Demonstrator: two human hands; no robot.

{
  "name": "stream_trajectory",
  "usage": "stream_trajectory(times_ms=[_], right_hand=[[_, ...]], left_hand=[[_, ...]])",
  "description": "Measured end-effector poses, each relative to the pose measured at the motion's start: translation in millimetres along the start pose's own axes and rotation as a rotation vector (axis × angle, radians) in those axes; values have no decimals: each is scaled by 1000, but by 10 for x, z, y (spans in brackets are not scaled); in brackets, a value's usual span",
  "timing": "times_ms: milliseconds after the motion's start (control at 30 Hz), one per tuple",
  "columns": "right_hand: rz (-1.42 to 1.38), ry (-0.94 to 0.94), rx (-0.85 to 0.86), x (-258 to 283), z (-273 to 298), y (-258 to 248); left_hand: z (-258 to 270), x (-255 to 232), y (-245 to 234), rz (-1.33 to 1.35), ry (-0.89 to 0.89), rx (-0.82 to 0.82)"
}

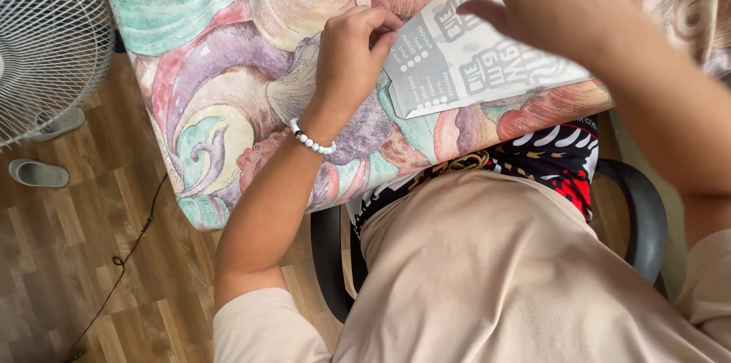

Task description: Peeling stickers from a backing sheet and organizing the sheets on a table

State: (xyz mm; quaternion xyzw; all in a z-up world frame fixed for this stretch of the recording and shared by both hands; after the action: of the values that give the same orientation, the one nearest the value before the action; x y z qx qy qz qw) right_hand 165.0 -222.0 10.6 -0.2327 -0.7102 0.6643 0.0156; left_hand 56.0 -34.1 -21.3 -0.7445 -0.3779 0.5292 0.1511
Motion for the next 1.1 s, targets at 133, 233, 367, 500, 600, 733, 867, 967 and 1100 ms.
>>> stream_trajectory(times_ms=[133, 233, 367, 500, 600, 733, 867, 967, 1100], right_hand=[[-516, -46, -297, 635, 583, -352], [-498, -61, -304, 955, 800, -255], [-374, -34, -382, 1111, 865, -212], [-379, -26, -411, 1104, 893, -289], [-367, -36, -413, 1087, 931, -284], [-442, -72, -418, 1074, 992, -193], [-431, -40, -501, 1020, 958, -134], [-441, -33, -463, 984, 855, -86], [-464, -49, -422, 958, 818, -12]], left_hand=[[73, -49, -36, -40, 55, -39], [103, -127, -50, -72, 61, -48], [244, -256, 14, -182, 100, -59], [645, -514, 143, -314, 165, -38], [863, -702, 205, -329, 241, -32], [960, -776, 206, -363, 281, -48], [985, -748, 213, -377, 293, -42], [990, -765, 197, -366, 298, -44], [990, -752, 187, -351, 298, -51]])
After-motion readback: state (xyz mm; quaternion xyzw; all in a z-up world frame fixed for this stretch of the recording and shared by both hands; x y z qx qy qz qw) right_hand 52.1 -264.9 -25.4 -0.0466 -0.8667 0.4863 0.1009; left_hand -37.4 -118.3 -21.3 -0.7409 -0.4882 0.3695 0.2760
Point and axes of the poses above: each hand's wrist, its own z-axis away from the middle knuckle, its own y-axis out of the palm, x = y × z, the point moved 5 cm from there along -z, towards the middle knuckle, and after that the axes turned 3 degrees about -x, right-handed, at the moved point
